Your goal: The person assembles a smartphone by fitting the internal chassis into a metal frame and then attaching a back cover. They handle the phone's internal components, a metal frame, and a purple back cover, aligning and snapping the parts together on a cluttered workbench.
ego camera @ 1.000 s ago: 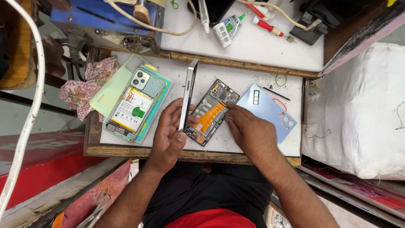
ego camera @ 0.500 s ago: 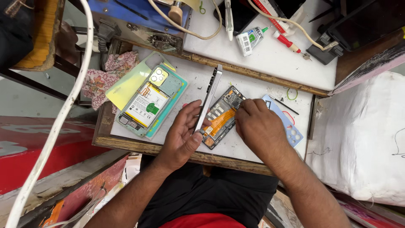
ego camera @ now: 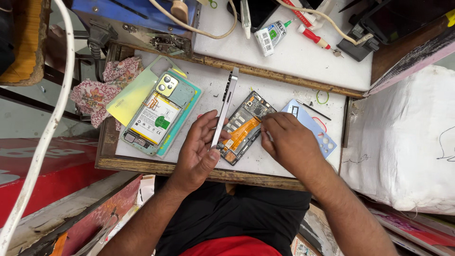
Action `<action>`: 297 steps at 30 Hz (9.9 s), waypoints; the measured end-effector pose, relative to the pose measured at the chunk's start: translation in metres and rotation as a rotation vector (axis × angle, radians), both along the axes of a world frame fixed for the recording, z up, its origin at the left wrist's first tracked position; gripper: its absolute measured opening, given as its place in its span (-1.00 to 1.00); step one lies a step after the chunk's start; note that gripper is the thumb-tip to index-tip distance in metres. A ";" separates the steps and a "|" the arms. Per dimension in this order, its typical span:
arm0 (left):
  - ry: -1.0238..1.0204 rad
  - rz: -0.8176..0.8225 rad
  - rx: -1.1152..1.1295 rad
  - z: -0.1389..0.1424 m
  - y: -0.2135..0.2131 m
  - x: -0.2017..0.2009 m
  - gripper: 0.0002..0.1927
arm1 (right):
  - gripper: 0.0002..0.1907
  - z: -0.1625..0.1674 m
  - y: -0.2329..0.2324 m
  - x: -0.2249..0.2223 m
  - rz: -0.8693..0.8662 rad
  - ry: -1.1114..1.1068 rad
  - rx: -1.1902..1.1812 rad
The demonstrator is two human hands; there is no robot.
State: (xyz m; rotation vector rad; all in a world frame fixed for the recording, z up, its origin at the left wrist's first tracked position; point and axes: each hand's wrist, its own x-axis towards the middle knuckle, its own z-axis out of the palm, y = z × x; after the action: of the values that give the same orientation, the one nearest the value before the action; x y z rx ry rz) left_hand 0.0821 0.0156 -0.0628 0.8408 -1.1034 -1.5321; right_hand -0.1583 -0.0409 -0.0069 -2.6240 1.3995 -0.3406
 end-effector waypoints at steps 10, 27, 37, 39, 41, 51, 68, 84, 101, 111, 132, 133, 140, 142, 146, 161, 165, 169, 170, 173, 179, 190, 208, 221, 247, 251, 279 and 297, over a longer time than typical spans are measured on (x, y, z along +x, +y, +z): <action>0.027 0.026 -0.007 -0.001 0.001 -0.001 -0.06 | -0.76 -0.015 0.005 -0.015 0.121 0.092 -0.073; -0.035 0.047 -0.025 0.007 0.002 -0.001 -0.03 | -0.93 0.013 -0.003 0.013 0.244 0.347 0.040; -0.031 0.055 -0.022 0.003 0.004 0.000 -0.02 | -0.80 0.014 -0.011 0.036 0.257 0.516 0.095; -0.018 0.052 -0.018 0.002 0.004 0.000 -0.02 | -0.79 0.015 -0.012 0.037 0.249 0.501 0.083; -0.001 0.045 -0.011 0.001 0.003 -0.001 -0.01 | -0.80 0.014 -0.012 0.037 0.294 0.588 0.097; 0.021 0.034 -0.007 0.001 0.003 -0.001 -0.02 | -0.71 0.019 -0.019 0.010 0.291 0.363 0.048; 0.013 0.045 0.003 0.002 0.003 -0.002 0.01 | -0.79 0.009 -0.008 0.009 0.176 0.388 0.063; -0.003 0.039 -0.016 0.002 0.003 -0.001 -0.01 | -0.79 0.018 -0.008 -0.005 0.108 0.044 0.216; -0.030 0.066 -0.014 0.009 0.008 0.000 -0.05 | -0.92 0.002 0.073 -0.035 -0.112 -0.132 0.274; -0.228 0.113 -0.081 0.031 0.026 0.006 -0.11 | -0.53 0.036 0.079 -0.019 -0.084 -0.267 0.183; -1.194 0.248 -0.439 0.041 0.005 -0.042 -0.05 | -0.55 -0.030 0.055 0.014 -0.286 -0.259 0.033; -1.222 0.249 -0.448 0.040 0.004 -0.044 -0.05 | -0.61 -0.031 0.057 0.013 -0.315 -0.353 0.078; -1.394 0.210 -0.530 0.028 0.008 -0.052 -0.07 | -0.86 -0.046 0.075 -0.006 -0.555 -0.822 0.207; -1.411 0.206 -0.519 0.025 0.007 -0.052 -0.06 | -0.86 -0.053 0.078 -0.009 -0.554 -0.946 0.226; -1.316 0.248 -0.529 0.024 0.003 -0.049 -0.03 | -0.82 -0.057 0.077 -0.014 -0.521 -1.194 0.289; -1.004 0.065 -0.517 0.046 0.016 -0.055 -0.08 | -0.23 -0.048 0.056 0.005 -0.265 -2.266 1.117; -0.791 -0.094 -0.027 0.045 0.010 -0.038 -0.08 | -0.32 -0.066 0.065 -0.002 -0.340 -2.287 1.087; -0.301 -0.129 0.165 0.037 0.002 -0.018 -0.22 | -0.47 -0.072 0.065 -0.002 -0.498 -2.224 1.142; -0.155 -0.138 0.213 0.036 0.000 -0.014 -0.25 | -0.49 -0.071 0.064 -0.001 -0.475 -2.215 1.143; 0.021 -0.186 0.409 0.034 -0.006 0.001 -0.29 | -0.49 -0.060 0.064 0.001 -0.454 -2.184 1.146; 0.078 -0.218 0.369 0.037 -0.007 0.011 -0.30 | -0.47 -0.046 0.057 0.006 -0.494 -2.140 1.116; -0.026 -0.067 0.260 0.054 -0.009 0.036 -0.25 | -0.45 -0.051 0.057 0.006 -0.485 -2.152 1.127; -0.593 -0.192 -0.086 0.057 -0.006 -0.007 -0.33 | -0.56 -0.065 0.068 0.000 -0.451 -2.255 1.119; -1.154 -0.154 -0.537 0.051 -0.002 -0.052 -0.12 | -0.06 -0.049 0.071 0.004 -0.105 -2.310 1.133; -1.178 -0.454 -0.611 0.051 -0.031 -0.011 -0.11 | -0.36 -0.032 0.094 -0.040 -0.249 -0.532 0.216; -1.061 -0.567 -0.513 0.058 -0.040 -0.004 -0.10 | -0.17 -0.030 0.076 -0.036 -0.077 -0.375 0.199; -1.042 -0.578 -0.438 0.072 -0.060 0.007 -0.52 | -0.32 -0.018 0.069 -0.050 -0.282 -0.483 0.269; -0.963 -0.368 -0.440 0.055 -0.075 0.020 -0.61 | -0.69 -0.023 0.093 -0.030 -0.132 -0.371 0.021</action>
State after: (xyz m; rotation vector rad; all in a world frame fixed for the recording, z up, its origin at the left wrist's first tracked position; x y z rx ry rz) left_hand 0.1021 -0.0599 -0.0078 1.1262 -2.2988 -1.0518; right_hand -0.1879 0.0518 -0.0298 -2.2990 1.4346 -0.7785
